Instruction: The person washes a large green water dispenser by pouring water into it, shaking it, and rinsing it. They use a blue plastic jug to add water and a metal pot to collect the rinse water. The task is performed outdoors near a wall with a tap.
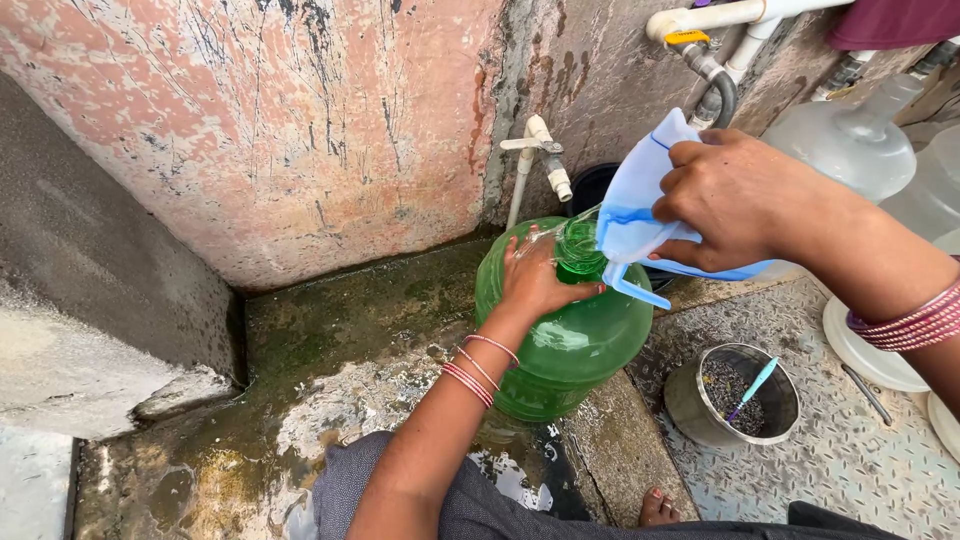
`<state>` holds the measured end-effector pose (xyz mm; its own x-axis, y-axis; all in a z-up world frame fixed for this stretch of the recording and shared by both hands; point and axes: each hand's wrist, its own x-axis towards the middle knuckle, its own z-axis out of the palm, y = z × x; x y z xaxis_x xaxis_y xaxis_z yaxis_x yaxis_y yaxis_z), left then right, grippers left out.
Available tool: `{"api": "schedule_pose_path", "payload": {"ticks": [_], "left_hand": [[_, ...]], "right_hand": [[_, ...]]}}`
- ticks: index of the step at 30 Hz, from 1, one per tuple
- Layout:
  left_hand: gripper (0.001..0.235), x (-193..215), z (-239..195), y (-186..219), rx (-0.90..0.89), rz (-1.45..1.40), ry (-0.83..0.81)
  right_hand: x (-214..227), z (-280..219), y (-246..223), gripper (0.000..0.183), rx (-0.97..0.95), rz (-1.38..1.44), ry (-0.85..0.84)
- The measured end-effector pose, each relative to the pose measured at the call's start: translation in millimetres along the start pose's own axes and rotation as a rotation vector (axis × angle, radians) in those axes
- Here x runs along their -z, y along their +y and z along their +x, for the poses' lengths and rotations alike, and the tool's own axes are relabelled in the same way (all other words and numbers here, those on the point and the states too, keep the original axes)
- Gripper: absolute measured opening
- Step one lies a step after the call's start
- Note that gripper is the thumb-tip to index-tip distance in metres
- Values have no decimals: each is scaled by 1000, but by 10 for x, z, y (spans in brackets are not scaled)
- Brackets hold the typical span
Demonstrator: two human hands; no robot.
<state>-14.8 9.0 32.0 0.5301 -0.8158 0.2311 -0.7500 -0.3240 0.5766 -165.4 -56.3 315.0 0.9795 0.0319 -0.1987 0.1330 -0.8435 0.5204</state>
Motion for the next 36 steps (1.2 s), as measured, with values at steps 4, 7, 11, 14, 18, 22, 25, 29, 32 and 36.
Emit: {"api": "schedule_pose_path", "payload": {"ticks": [4, 7, 11, 14, 18, 22, 25, 29, 32, 36], "left_hand": [[135, 248, -120, 104, 182, 149, -257], [138, 312, -179, 100, 128, 154, -234], [141, 262, -182, -146, -32, 185, -219], [135, 185, -230, -386, -167, 120, -128], [113, 112, -312, -534, -265, 33, -11], [97, 75, -358, -547, -272, 39, -5], [96, -52, -353, -513, -328, 110, 38], [105, -256, -384, -392, -239, -2, 32], [101, -155, -427, -291, -225, 48, 71], [94, 214, -479, -104, -32, 123, -84]], "right_hand": [[-80, -186, 3, 35, -45, -62, -76], [-118, -283, -12, 36, -109, -71, -174], [-122, -338, -82, 37, -63, -97, -167], [-107, -309, -169, 36, -9, -87, -153], [-39, -241, -265, 34, 20, -64, -94], [45, -189, -307, 33, 29, -83, -73], [100, -152, -299, 34, 13, -121, -94], [139, -38, -298, 33, 19, -142, -46], [127, 67, -381, 23, 90, -222, -47], [-58, 93, -408, 27, 49, -232, 70]]}}
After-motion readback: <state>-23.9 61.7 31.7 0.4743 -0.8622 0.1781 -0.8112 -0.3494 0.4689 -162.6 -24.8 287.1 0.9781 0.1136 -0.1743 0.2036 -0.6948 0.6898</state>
